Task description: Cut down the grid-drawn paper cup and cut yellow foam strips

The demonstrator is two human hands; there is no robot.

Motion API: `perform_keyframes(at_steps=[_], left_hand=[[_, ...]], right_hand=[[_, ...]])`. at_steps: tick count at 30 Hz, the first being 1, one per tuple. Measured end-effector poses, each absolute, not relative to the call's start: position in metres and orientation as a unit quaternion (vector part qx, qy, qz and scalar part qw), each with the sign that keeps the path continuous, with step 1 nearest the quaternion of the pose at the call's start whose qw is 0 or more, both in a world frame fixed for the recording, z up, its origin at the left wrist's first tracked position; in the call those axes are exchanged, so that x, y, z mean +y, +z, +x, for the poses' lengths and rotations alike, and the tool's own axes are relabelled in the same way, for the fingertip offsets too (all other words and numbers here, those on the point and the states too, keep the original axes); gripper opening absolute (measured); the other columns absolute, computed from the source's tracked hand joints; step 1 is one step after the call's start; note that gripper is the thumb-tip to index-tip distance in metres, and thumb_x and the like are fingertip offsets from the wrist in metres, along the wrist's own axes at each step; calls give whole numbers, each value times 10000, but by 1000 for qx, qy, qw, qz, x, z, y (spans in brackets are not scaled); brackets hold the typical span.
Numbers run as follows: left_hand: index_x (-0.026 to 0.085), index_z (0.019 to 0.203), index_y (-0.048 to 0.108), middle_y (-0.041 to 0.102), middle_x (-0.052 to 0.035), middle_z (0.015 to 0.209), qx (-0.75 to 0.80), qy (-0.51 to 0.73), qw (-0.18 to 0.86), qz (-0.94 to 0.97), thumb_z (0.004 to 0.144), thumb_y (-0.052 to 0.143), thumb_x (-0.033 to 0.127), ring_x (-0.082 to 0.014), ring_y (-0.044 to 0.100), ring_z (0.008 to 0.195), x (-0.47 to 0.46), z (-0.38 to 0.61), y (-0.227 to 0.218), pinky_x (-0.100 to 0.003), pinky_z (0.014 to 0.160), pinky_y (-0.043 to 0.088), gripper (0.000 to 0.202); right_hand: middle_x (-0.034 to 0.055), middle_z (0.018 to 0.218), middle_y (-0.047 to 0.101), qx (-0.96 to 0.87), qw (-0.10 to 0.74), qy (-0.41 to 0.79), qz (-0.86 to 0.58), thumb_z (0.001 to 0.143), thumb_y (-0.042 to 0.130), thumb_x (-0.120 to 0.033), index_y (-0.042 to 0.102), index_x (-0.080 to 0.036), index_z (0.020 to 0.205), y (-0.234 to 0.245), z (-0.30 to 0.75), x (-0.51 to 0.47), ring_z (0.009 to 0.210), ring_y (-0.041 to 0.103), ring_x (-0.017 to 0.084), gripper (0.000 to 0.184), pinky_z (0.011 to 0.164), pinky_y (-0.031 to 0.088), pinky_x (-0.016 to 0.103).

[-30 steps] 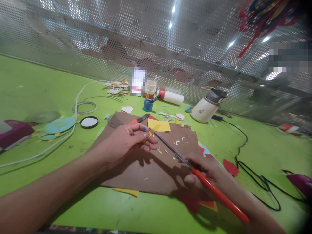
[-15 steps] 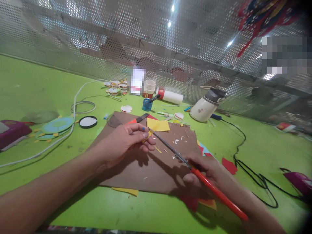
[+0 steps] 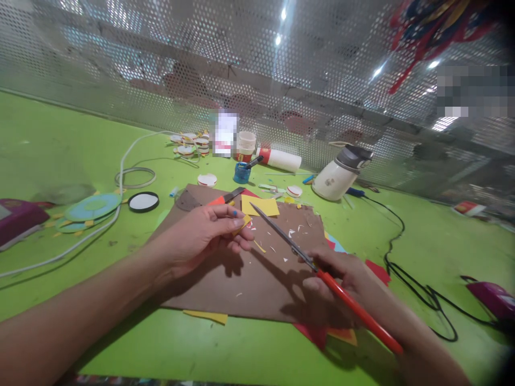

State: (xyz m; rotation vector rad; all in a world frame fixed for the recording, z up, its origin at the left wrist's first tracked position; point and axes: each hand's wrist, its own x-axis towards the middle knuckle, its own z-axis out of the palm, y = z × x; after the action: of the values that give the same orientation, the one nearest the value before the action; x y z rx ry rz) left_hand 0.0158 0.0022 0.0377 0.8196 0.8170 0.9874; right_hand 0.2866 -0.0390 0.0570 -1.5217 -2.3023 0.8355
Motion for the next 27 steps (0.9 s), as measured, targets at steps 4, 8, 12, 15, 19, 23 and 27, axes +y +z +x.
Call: perform_keyframes(at_steps=[4, 8, 12, 15, 19, 23, 27], left_hand=[[116, 806, 661, 743, -72, 718, 363, 478, 710, 368, 884, 634, 86, -125, 689, 598, 1, 16, 37, -172, 535, 536, 87], [130, 815, 674, 766, -91, 778, 355, 504, 700, 362, 877, 669, 133, -153, 720, 666, -5, 19, 40, -194, 582, 562, 63], [135, 823, 706, 777, -96, 850, 348, 544, 686, 334, 868, 689, 153, -162, 728, 774, -13, 26, 47, -229, 704, 592, 51], [125, 786, 741, 769, -82, 881, 353, 570, 666, 327, 823, 737, 149, -162, 712, 826, -16, 28, 49, -218, 725, 588, 44], [126, 774, 774, 772, -70, 871, 343, 590, 658, 317, 809, 745, 140, -133, 698, 824, -18, 30, 50, -185, 785, 565, 48], [130, 759, 781, 766, -54, 825, 333, 606, 655, 305, 820, 728, 138, -118, 693, 796, -22, 32, 51, -173, 792, 556, 81], [135, 746, 781, 757, -44, 833, 327, 623, 641, 306, 813, 731, 141, -123, 686, 816, -23, 34, 51, -181, 795, 558, 84]], right_hand=[[23, 882, 607, -786, 133, 299, -524, 886, 571, -554, 581, -221, 1046, 56, 287, -39, 793, 528, 214, 370, 692, 412, 317], [-16, 790, 534, -787, 141, 292, -525, 903, 555, -537, 564, -232, 1024, 53, 280, -45, 717, 481, 182, 327, 643, 387, 289], [-19, 766, 518, -787, 167, 315, -503, 948, 476, -550, 553, -233, 996, 48, 271, -53, 656, 468, 157, 330, 580, 377, 261], [-14, 720, 557, -789, 193, 315, -491, 951, 462, -575, 567, -234, 977, 46, 263, -59, 620, 494, 156, 358, 549, 391, 254], [16, 709, 623, -796, 229, 287, -482, 943, 456, -624, 607, -224, 1056, 45, 254, -64, 595, 561, 171, 442, 519, 437, 253], [7, 651, 605, -794, 252, 280, -478, 959, 446, -608, 637, -228, 1055, 47, 247, -67, 603, 603, 187, 436, 535, 486, 252], [-3, 605, 587, -795, 255, 269, -481, 960, 461, -584, 657, -233, 1074, 49, 245, -70, 585, 601, 194, 418, 556, 505, 258]])
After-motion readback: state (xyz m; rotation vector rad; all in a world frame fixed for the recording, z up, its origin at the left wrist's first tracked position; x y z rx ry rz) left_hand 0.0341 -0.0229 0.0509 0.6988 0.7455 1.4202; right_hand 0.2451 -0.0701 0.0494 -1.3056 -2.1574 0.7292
